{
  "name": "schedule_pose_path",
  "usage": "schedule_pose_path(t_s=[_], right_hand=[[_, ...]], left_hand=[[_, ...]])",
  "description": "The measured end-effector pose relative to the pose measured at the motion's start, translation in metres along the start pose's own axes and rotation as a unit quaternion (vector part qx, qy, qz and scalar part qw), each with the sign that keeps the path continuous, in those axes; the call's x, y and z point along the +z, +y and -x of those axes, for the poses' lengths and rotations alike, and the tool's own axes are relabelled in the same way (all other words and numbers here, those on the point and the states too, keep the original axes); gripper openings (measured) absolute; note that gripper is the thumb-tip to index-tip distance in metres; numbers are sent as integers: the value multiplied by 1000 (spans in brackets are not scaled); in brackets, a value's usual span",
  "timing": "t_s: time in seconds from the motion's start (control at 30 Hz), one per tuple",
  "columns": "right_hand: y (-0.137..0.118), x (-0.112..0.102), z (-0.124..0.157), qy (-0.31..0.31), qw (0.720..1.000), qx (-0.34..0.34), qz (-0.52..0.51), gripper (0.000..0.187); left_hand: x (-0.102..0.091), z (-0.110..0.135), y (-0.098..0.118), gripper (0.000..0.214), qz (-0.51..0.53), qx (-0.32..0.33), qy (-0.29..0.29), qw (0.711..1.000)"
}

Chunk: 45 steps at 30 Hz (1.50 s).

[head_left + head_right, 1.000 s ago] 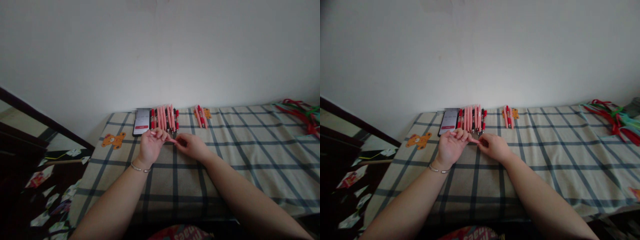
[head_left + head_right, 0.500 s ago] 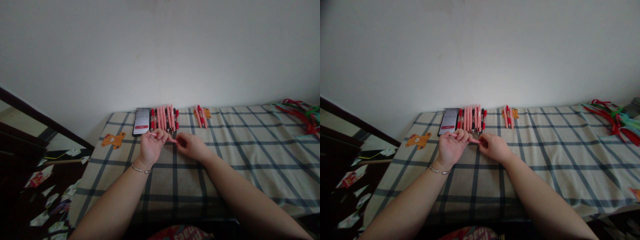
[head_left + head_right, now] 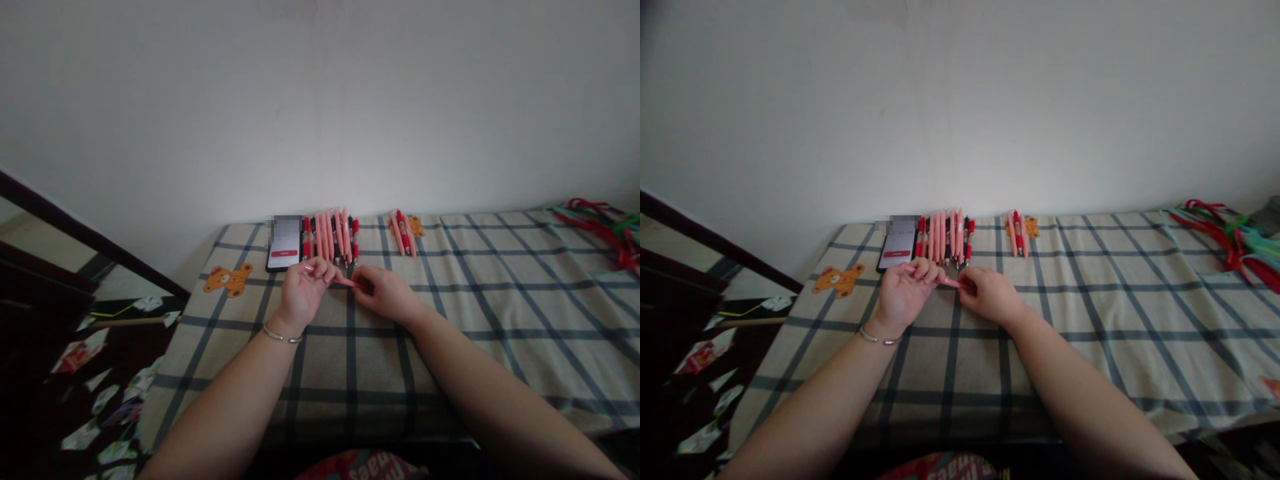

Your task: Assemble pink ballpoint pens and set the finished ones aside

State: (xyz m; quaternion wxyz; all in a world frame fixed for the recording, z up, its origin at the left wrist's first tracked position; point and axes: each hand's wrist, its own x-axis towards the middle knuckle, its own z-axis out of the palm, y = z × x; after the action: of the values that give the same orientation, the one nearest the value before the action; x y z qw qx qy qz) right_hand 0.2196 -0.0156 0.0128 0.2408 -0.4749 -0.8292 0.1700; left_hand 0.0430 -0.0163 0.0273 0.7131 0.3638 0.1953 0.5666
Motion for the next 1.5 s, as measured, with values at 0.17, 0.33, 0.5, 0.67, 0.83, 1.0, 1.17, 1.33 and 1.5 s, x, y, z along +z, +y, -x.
schedule_pose_path(t_s=[0.17,0.33,0.5,0.67,0.83,1.0,1.17,1.33,1.5], right_hand=[[0,-1,-1,-7,1000,2,-9,8],[2,0,-1,-9,1000,-4,-5,8],[2,-1,-1,-10,1000,-12,-4,8],[2,-1,-1,-6,1000,-13,-10,9],[1,-1,-1,-8,1000,-20,-3,9],[1,-1,-1,-12,1000,-17,0,9],[2,-1,-1,-15,1000,-17,0,10],[2,-1,-1,-12,1000,-17,2,8],[2,-1,-1,-13,1000,-14,2,8]], left_hand=[[3,1,-2,31,8,17,27,999],[2,2,0,28,-3,7,14,1000],[0,1,1,30,15,0,4,1000],[2,1,0,31,15,9,20,1000],[1,1,0,26,-5,4,3,1000],[0,0,-2,29,10,17,18,1000],[0,0,0,25,8,5,0,1000],[2,0,2,31,24,-9,32,999],[5,0,2,36,30,-21,53,998]])
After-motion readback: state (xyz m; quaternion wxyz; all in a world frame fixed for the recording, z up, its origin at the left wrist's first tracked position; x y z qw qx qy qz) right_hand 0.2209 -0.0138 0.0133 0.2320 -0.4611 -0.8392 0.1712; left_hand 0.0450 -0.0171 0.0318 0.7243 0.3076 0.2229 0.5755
